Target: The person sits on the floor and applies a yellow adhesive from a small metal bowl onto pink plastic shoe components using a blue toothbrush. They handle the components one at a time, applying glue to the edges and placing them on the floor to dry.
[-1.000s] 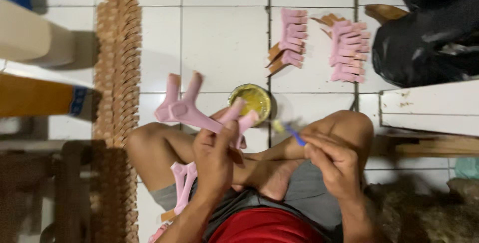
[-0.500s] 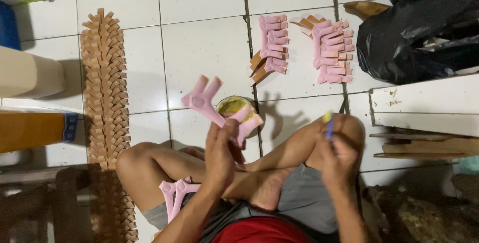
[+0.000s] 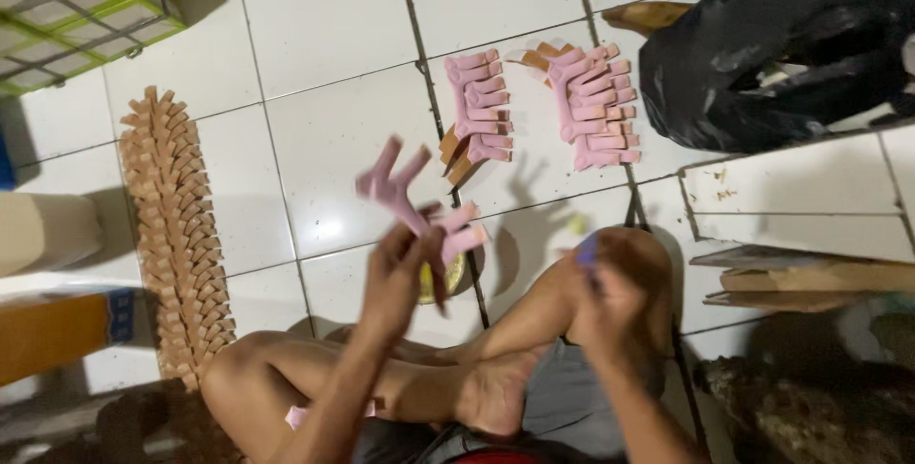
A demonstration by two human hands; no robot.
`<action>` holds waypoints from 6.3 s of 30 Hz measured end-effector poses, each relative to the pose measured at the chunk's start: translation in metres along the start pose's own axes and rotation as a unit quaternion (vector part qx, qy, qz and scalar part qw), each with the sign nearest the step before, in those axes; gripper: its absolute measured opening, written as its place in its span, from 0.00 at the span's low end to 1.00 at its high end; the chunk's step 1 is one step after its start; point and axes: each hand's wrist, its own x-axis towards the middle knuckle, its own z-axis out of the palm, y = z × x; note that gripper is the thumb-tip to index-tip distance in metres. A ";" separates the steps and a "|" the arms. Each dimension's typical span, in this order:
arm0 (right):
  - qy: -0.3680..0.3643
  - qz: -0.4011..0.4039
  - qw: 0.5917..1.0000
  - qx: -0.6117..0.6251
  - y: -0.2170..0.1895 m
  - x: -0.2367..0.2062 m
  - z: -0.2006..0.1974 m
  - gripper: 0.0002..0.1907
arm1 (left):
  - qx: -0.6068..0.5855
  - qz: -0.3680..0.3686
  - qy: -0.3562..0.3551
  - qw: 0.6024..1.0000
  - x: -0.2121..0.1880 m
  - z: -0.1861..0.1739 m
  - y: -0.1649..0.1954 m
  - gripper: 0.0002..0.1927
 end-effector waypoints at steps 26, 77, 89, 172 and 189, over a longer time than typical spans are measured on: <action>0.107 -0.046 0.973 -0.199 0.035 0.057 -0.046 0.09 | 0.144 0.024 -0.095 0.985 0.242 -0.028 -0.065 0.07; -0.251 -0.005 0.958 -0.138 0.059 -0.004 0.069 0.16 | 0.451 0.135 0.369 0.801 -0.217 -0.092 -0.107 0.25; -0.345 0.086 0.933 0.051 -0.006 -0.067 0.079 0.12 | -0.331 0.050 0.172 0.926 -0.155 -0.065 -0.087 0.12; -0.212 -0.149 0.951 -0.167 -0.125 -0.046 0.068 0.14 | -0.397 0.055 0.073 0.913 -0.150 -0.027 0.013 0.18; -0.268 -0.246 0.914 -0.181 -0.133 -0.057 0.062 0.13 | -0.386 0.107 0.146 0.904 -0.139 -0.008 0.017 0.17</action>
